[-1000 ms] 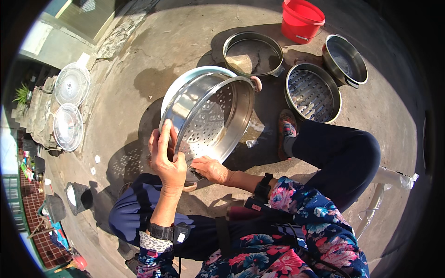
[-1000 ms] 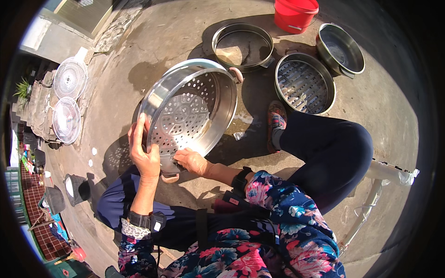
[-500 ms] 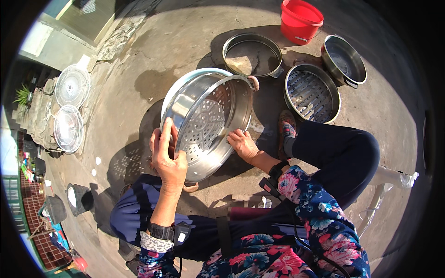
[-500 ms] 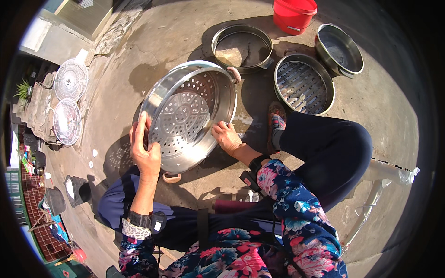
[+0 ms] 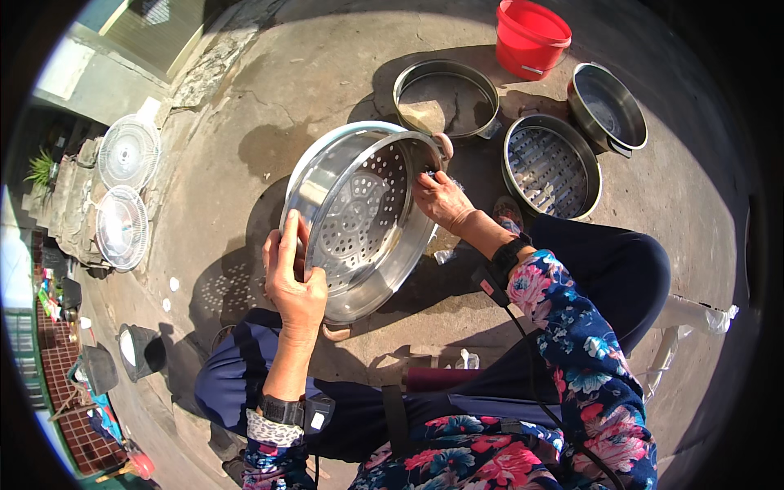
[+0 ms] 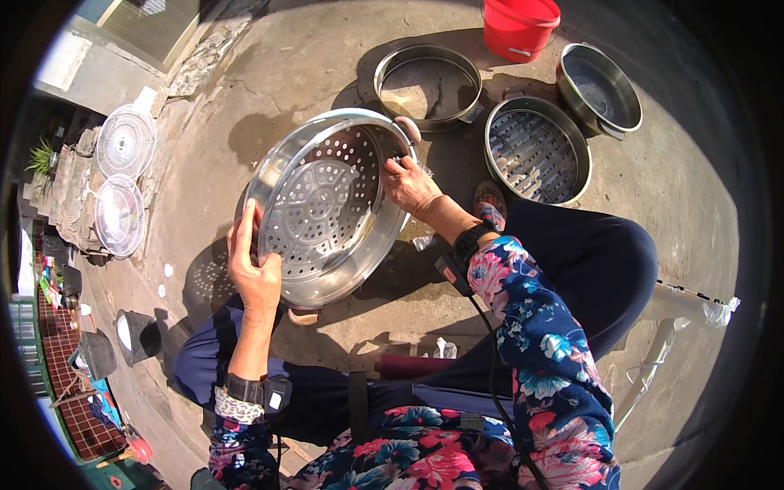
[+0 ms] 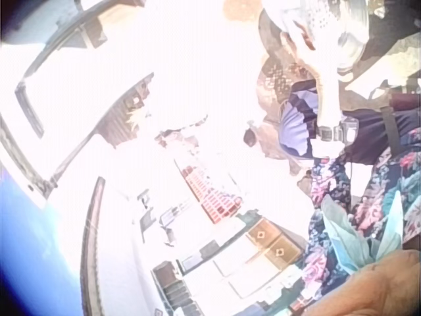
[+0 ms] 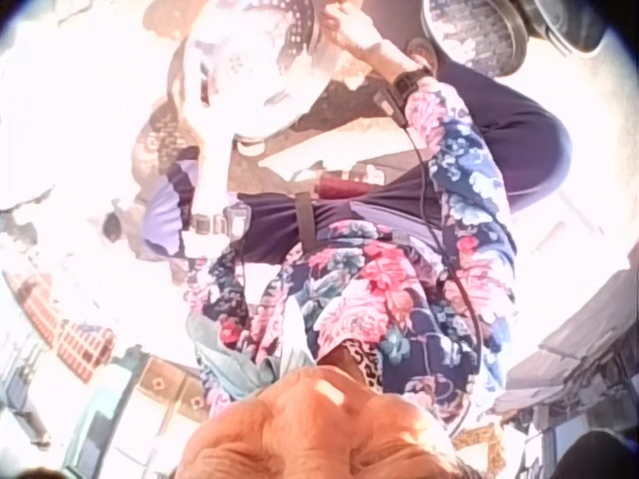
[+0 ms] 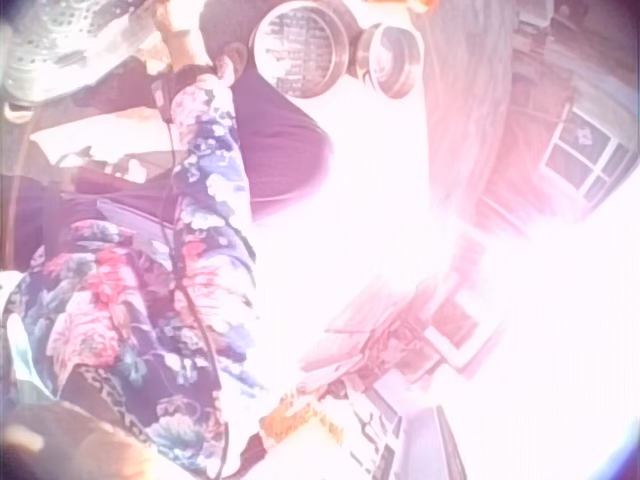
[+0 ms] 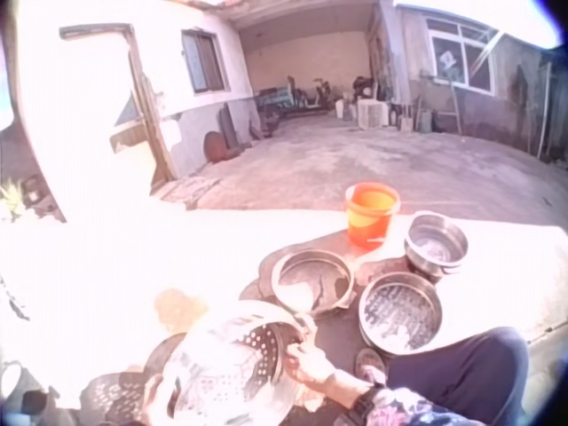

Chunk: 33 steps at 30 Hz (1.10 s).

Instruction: The person scrubs a metal steamer insert with a steel wool pad while seated on the ground. They repeatedly dip the insert into a basin of soapy water and scrub both the interior and exterior surfaces.

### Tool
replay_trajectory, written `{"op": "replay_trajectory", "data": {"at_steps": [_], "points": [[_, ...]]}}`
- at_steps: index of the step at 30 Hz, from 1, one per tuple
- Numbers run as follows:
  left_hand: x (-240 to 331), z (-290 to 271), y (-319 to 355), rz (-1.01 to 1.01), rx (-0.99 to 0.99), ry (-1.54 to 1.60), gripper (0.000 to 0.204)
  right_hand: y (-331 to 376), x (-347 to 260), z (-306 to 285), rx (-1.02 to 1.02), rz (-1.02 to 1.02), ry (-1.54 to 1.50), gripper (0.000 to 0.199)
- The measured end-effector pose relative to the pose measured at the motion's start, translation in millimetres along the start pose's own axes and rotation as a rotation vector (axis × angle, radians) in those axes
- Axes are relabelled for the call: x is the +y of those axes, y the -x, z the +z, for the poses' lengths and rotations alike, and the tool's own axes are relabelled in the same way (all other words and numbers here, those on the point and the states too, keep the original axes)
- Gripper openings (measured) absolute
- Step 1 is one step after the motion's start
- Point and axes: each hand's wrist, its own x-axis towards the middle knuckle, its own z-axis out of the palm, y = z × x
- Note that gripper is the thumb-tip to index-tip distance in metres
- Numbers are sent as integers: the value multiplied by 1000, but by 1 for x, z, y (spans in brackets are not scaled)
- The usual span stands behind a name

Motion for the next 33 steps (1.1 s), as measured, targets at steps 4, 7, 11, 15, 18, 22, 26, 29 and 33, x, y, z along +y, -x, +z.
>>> {"op": "replay_trajectory", "data": {"at_steps": [4, 7, 11, 15, 18, 22, 26, 29, 33], "points": [[1, 1, -2, -10, -20, 6, 74, 13, -19, -9, -150, 89, -102, 23], [2, 2, -3, -30, -36, 25, 74, 32, -78, -13, -242, 205, -350, 26], [1, 0, -4, -2, -44, -1, 74, 30, -110, -9, -290, 228, -368, 17], [-1, 1, -1, 38, -10, 8, 73, 4, -53, 2, -254, 154, -60, 14], [0, 0, 2, 25, -10, -24, 73, -9, -18, 7, -144, 114, 52, 18], [3, 0, 6, -34, -48, 21, 73, -3, -52, 7, -272, 194, -20, 20], [0, 0, 6, 19, -32, -16, 73, 5, -99, 4, -226, 229, -156, 14], [-3, -2, 6, 15, -29, -23, 73, -6, -76, 8, -407, 162, -167, 11], [-1, -2, 11, -44, -26, -1, 74, -24, -20, 15, -82, 119, 73, 14]]}}
